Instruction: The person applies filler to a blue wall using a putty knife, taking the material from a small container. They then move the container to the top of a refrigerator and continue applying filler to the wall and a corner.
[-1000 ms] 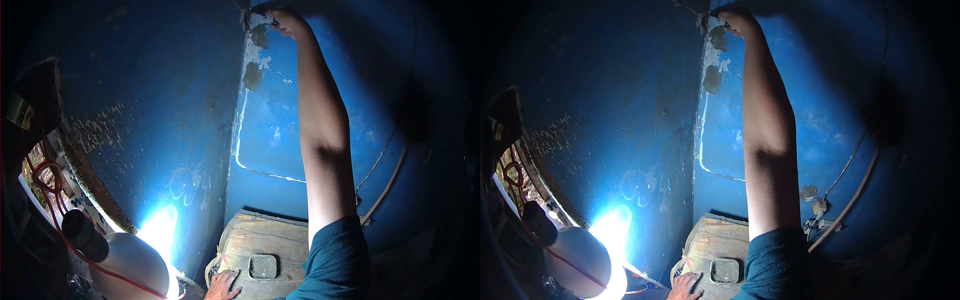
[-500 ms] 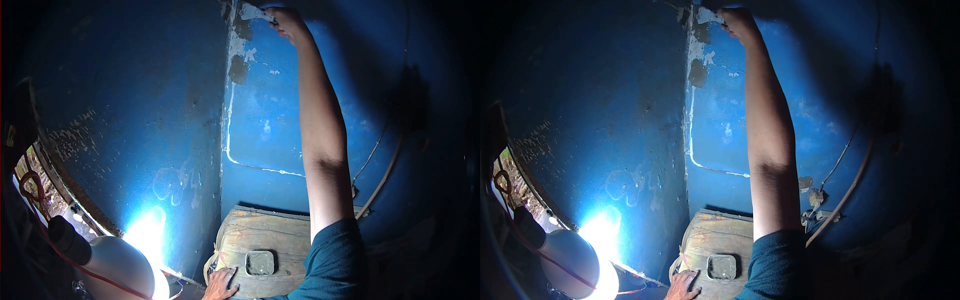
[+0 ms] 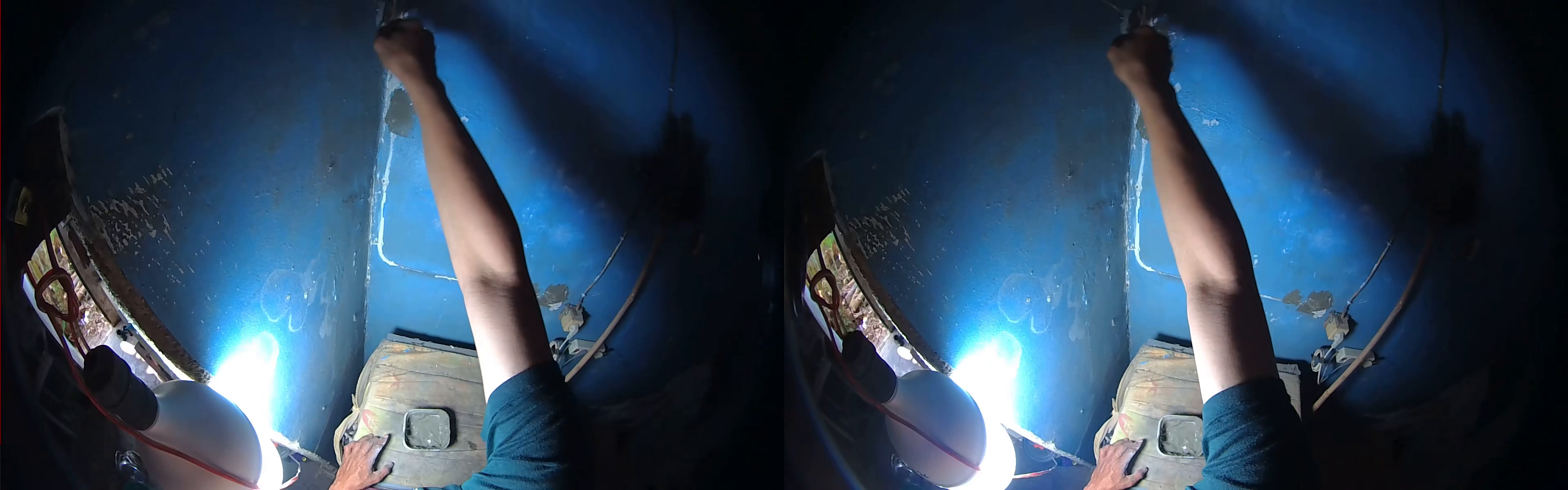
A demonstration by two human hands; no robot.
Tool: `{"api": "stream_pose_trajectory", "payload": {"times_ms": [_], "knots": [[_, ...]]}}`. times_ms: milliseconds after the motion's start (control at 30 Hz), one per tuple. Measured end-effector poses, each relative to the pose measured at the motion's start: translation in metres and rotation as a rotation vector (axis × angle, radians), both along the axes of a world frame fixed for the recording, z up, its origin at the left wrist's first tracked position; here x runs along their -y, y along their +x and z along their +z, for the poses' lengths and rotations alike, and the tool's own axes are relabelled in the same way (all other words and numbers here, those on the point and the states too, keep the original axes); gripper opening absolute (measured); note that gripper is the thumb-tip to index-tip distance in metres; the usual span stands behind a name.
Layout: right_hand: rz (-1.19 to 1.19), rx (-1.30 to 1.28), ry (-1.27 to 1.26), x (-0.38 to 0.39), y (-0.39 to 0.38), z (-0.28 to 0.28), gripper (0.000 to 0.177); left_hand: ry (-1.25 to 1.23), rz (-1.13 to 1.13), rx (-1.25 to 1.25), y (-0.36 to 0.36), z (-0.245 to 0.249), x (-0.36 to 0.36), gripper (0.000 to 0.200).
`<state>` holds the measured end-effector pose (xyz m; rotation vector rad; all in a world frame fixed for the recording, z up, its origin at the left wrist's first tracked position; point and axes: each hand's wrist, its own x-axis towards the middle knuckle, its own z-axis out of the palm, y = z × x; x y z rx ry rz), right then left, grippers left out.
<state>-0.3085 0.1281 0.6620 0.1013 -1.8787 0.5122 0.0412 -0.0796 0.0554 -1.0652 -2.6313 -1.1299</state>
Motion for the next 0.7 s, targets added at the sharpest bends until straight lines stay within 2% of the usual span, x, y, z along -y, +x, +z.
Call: {"api": "stream_pose_trajectory", "payload": {"times_ms": [33, 167, 233, 300, 433, 500, 533, 600, 633, 700], "knots": [[-0.046, -0.008, 0.056, 0.006, -0.003, -0.004, 0.028, -0.025, -0.010, 0.020, 0.000, -0.002, 0.000, 0.072], [0.119, -0.023, 0.050, -0.032, 0.026, -0.023, 0.026, -0.076, -0.027, 0.028, 0.000, -0.008, 0.001, 0.075], [0.260, -0.051, -0.045, -0.064, 0.032, -0.020, 0.028, -0.094, -0.033, 0.022, -0.001, -0.005, 0.001, 0.075], [0.107, 0.024, -0.078, -0.068, 0.057, -0.008, 0.031, -0.119, -0.040, 0.024, 0.001, -0.004, 0.001, 0.076], [0.069, -0.092, -0.016, -0.081, 0.015, 0.014, 0.033, -0.051, -0.013, 0.008, 0.000, -0.008, 0.000, 0.074], [-0.092, -0.038, 0.131, -0.076, 0.003, 0.021, 0.034, -0.021, -0.001, -0.005, 0.000, -0.011, 0.001, 0.073], [-0.086, -0.039, 0.132, -0.073, -0.004, 0.022, 0.034, -0.017, -0.001, 0.003, 0.000, -0.011, 0.000, 0.073], [-0.143, -0.192, 0.248, -0.069, -0.016, 0.021, 0.035, -0.011, 0.005, 0.013, -0.001, -0.012, 0.001, 0.072], [-0.138, -0.190, 0.248, -0.061, -0.015, 0.019, 0.035, -0.004, 0.002, 0.007, -0.002, -0.013, 0.001, 0.073], [0.035, -0.157, -0.015, -0.044, -0.006, 0.014, 0.035, 0.013, -0.010, -0.007, -0.003, -0.015, 0.001, 0.074]]}}
